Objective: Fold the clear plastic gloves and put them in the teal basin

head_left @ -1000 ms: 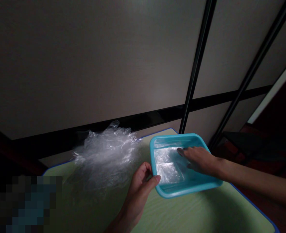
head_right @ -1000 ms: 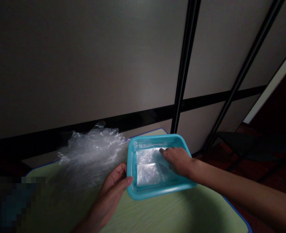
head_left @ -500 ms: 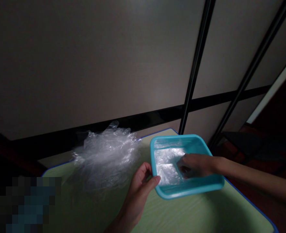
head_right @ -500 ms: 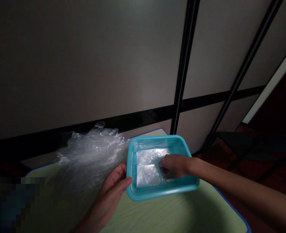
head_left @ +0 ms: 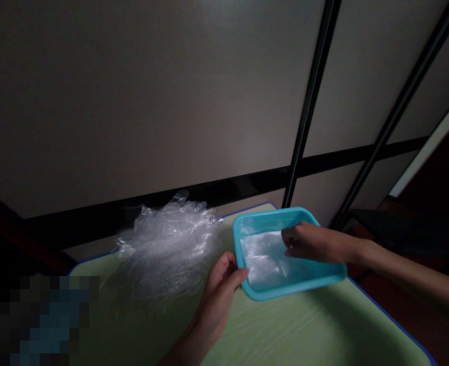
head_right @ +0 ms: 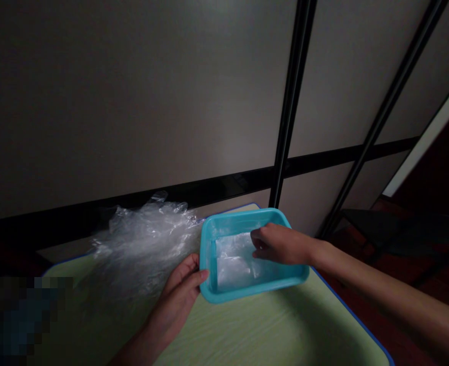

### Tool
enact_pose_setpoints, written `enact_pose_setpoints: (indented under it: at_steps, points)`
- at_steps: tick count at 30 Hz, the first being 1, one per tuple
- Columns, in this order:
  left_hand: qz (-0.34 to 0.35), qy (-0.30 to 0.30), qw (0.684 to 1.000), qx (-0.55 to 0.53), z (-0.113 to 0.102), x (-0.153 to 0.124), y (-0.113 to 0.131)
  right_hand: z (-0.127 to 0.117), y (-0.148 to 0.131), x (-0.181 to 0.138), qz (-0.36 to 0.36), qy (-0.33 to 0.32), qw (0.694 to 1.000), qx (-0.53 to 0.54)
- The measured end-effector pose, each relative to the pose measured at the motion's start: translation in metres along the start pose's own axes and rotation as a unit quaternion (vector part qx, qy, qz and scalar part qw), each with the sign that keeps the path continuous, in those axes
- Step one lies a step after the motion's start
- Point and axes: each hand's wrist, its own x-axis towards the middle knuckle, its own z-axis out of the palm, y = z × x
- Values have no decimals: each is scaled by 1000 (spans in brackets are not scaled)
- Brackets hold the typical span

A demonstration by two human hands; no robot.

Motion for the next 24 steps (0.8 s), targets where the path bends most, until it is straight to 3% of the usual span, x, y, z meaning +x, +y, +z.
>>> enact_pose_setpoints:
  at_steps: [4,8,15,24]
  points:
    - [12,57,997,-58,4,21,-3,-9,-2,-11,-22,106,994,9]
    - [29,86,993,-78,4,53,-6,14,1,-16,-3,212,975,-64]
    - [5,113,992,-63,-2,99,-11,59,24,-3,7,249,960,-129]
    - [-17,100,995,9,-7,122,-17,68,37,13,2,283,954,-100]
